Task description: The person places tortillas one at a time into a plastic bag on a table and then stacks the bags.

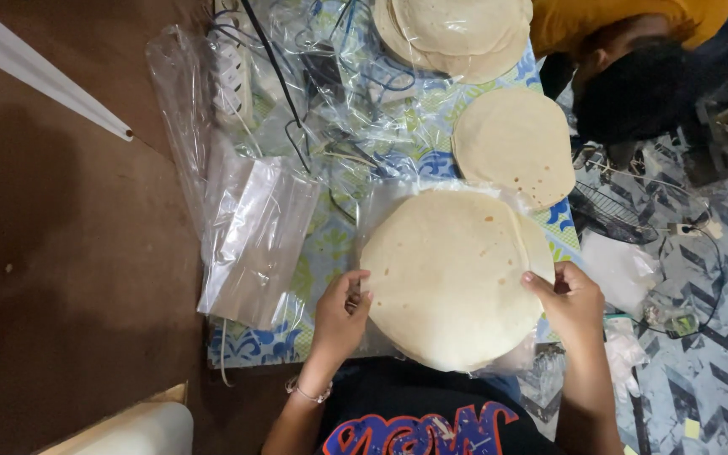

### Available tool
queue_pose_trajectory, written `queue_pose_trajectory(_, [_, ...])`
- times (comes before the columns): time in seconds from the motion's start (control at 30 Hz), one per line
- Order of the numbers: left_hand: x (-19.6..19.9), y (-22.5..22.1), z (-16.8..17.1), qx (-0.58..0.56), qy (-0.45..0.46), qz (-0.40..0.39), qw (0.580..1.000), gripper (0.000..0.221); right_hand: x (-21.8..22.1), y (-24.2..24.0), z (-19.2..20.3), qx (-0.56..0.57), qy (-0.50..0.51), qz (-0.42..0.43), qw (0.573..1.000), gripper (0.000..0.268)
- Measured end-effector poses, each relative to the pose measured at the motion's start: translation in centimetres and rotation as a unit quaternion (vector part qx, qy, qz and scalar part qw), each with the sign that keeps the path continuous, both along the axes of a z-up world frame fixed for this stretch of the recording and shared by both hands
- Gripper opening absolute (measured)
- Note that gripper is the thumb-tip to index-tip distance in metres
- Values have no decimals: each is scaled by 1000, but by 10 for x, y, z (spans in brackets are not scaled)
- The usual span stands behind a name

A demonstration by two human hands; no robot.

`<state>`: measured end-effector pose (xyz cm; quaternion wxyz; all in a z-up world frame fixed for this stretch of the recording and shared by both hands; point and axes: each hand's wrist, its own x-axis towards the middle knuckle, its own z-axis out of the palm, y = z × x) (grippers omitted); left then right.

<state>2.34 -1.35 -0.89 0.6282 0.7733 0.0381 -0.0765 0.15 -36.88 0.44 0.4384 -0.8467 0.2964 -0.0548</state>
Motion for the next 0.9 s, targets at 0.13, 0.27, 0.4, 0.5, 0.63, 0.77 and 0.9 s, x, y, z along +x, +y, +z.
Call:
queue_pose_trajectory(0.13, [2, 3, -10, 15, -1, -2, 1000, 34, -5, -17, -38, 94, -71, 18, 993, 25])
queue_pose_trajectory(0.27, [-2, 5, -20, 28, 1, -1, 1000, 36, -7, -15, -37, 129, -74, -27, 989, 25])
queue_pose_trajectory(0.4, [-4, 6, -14, 7, -23, -6, 1000, 39, -15, -13, -24, 163, -29, -15, 986, 35])
queue_pose_trajectory(0.5, [-10, 7, 0, -42, 31, -46, 998, 54, -25, -16, -24, 165, -3, 44, 985, 56])
queue_pose_trajectory(0.63, [-20, 6, -20, -47, 45, -35, 997, 45, -31, -13, -20, 147, -44, -4, 988, 53])
queue_pose_trajectory(0.77, [-20, 7, -19, -85, 63, -43, 993, 42, -30, -2, -15, 93, 5, 25, 995, 59])
queue_pose_trajectory(0.9, [-22, 4, -7, -26, 60, -58, 996, 42, -32, -3, -21, 36, 14, 33, 999, 62])
